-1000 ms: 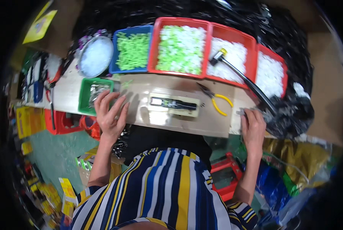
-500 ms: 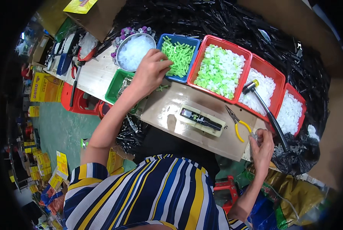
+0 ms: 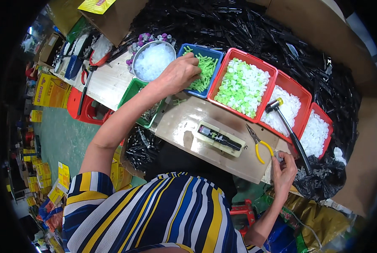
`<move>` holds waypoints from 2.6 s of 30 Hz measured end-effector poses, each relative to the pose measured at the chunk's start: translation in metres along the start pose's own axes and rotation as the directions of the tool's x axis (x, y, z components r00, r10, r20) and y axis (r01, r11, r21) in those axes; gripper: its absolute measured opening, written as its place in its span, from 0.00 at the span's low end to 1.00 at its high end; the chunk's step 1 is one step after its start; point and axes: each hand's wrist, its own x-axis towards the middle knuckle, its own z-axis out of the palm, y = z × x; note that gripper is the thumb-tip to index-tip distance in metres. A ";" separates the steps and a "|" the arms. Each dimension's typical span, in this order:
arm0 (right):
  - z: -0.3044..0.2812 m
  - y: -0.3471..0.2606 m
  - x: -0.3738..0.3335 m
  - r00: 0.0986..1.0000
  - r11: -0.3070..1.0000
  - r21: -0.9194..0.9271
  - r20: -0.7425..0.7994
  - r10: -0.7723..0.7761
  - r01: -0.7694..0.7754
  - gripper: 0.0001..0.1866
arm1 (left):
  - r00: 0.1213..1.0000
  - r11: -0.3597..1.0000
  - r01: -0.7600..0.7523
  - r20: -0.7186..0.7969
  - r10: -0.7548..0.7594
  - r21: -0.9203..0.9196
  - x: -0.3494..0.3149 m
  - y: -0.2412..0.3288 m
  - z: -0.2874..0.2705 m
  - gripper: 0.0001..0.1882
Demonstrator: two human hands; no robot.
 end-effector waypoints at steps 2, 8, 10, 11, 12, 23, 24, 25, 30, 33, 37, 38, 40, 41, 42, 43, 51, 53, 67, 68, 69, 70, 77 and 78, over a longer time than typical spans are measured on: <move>-0.001 0.000 0.001 1.000 1.000 -0.001 -0.004 -0.001 0.001 0.09 | 0.989 0.986 0.102 -0.090 -0.115 -0.132 -0.002 0.003 -0.004 0.06; -0.001 0.000 0.001 1.000 0.999 0.029 -0.008 0.014 -0.014 0.09 | 0.811 0.669 0.510 0.043 -0.584 -0.540 -0.008 0.013 -0.030 0.10; -0.002 -0.002 0.000 1.000 1.000 0.025 -0.006 0.010 -0.010 0.09 | 0.782 0.621 0.493 -0.003 -0.624 -0.609 -0.017 0.005 -0.034 0.09; -0.002 -0.002 0.000 1.000 1.000 0.027 -0.006 0.016 -0.016 0.09 | 0.748 0.571 0.465 -0.044 -0.662 -0.677 -0.022 0.000 -0.036 0.09; -0.002 -0.003 0.000 1.000 0.999 0.030 -0.005 0.022 -0.022 0.09 | 0.726 0.534 0.497 -0.010 -0.688 -0.685 -0.028 -0.006 -0.040 0.09; 0.000 -0.015 0.002 1.000 1.000 0.011 0.018 -0.011 0.011 0.09 | 0.746 0.808 0.473 -0.328 -0.579 -0.351 -0.072 -0.031 -0.047 0.07; 0.000 -0.015 0.001 1.000 1.000 0.019 0.016 -0.002 0.001 0.09 | 0.748 0.794 0.460 -0.309 -0.588 -0.397 -0.074 -0.032 -0.043 0.07; -0.001 -0.016 0.001 1.000 1.000 0.017 0.016 -0.003 0.002 0.09 | 0.747 0.793 0.460 -0.310 -0.589 -0.399 -0.075 -0.032 -0.041 0.07; -0.003 -0.016 -0.001 1.000 1.000 -0.009 0.000 -0.024 0.024 0.09 | 0.751 0.770 0.519 -0.234 -0.618 -0.370 -0.076 -0.029 -0.035 0.07; -0.006 -0.018 -0.001 0.998 0.998 -0.030 0.011 -0.060 0.060 0.09 | 0.747 0.780 0.536 -0.250 -0.617 -0.322 -0.074 -0.025 -0.039 0.08; -0.008 -0.021 -0.001 0.996 0.997 -0.004 -0.019 -0.082 0.082 0.09 | 0.672 0.688 0.588 -0.216 -0.708 -0.426 -0.068 -0.018 -0.047 0.09; -0.008 -0.023 0.000 0.997 0.997 -0.003 -0.015 -0.071 0.071 0.09 | 0.632 0.628 0.606 -0.183 -0.753 -0.489 -0.068 -0.018 -0.049 0.09; -0.009 -0.026 0.001 0.998 0.998 0.002 -0.011 -0.060 0.060 0.09 | 0.592 0.565 0.619 -0.148 -0.792 -0.545 -0.068 -0.018 -0.052 0.09; -0.009 -0.027 0.002 0.998 0.998 0.008 -0.006 -0.060 0.060 0.09 | 0.570 0.520 0.616 -0.120 -0.813 -0.592 -0.068 -0.020 -0.053 0.10; -0.009 -0.028 0.003 0.998 0.998 0.013 0.000 -0.061 0.061 0.08 | 0.548 0.473 0.610 -0.092 -0.831 -0.636 -0.069 -0.021 -0.054 0.10; -0.009 -0.028 0.003 0.998 0.998 0.015 -0.002 -0.061 0.061 0.08 | 0.550 0.475 0.609 -0.094 -0.830 -0.635 -0.070 -0.023 -0.054 0.10; -0.009 -0.028 0.000 0.993 0.993 -0.012 -0.006 -0.120 0.120 0.08 | 0.739 0.798 0.517 -0.309 -0.599 -0.309 -0.074 -0.025 -0.045 0.07; -0.009 -0.027 -0.001 0.993 0.992 -0.017 -0.006 -0.122 0.121 0.08 | 0.745 0.791 0.539 -0.275 -0.608 -0.288 -0.077 -0.024 -0.044 0.07; 0.023 -0.095 0.018 0.955 0.914 0.289 -0.008 -0.297 0.286 0.09 | 0.577 0.164 0.344 0.070 -0.814 -0.925 -0.065 0.062 -0.067 0.08; 0.034 -0.100 0.021 0.940 0.897 0.305 0.009 -0.340 0.321 0.10 | 0.577 0.056 0.272 0.116 -0.808 -0.961 -0.061 0.077 -0.064 0.08; 0.043 -0.111 0.023 0.936 0.883 0.339 0.018 -0.351 0.325 0.10 | 0.589 -0.010 0.255 0.164 -0.792 -0.967 -0.060 0.089 -0.063 0.07; 0.049 -0.122 0.023 0.933 0.871 0.368 0.026 -0.360 0.326 0.10 | 0.600 -0.065 0.222 0.189 -0.778 -0.973 -0.059 0.099 -0.058 0.06; 0.047 -0.139 0.022 0.913 0.843 0.377 -0.015 -0.408 0.383 0.11 | 0.588 -0.307 0.143 0.331 -0.738 -0.941 -0.048 0.140 -0.030 0.08; 0.047 -0.140 0.021 0.915 0.849 0.372 -0.007 -0.402 0.376 0.11 | 0.582 -0.329 0.148 0.352 -0.733 -0.932 -0.048 0.142 -0.030 0.08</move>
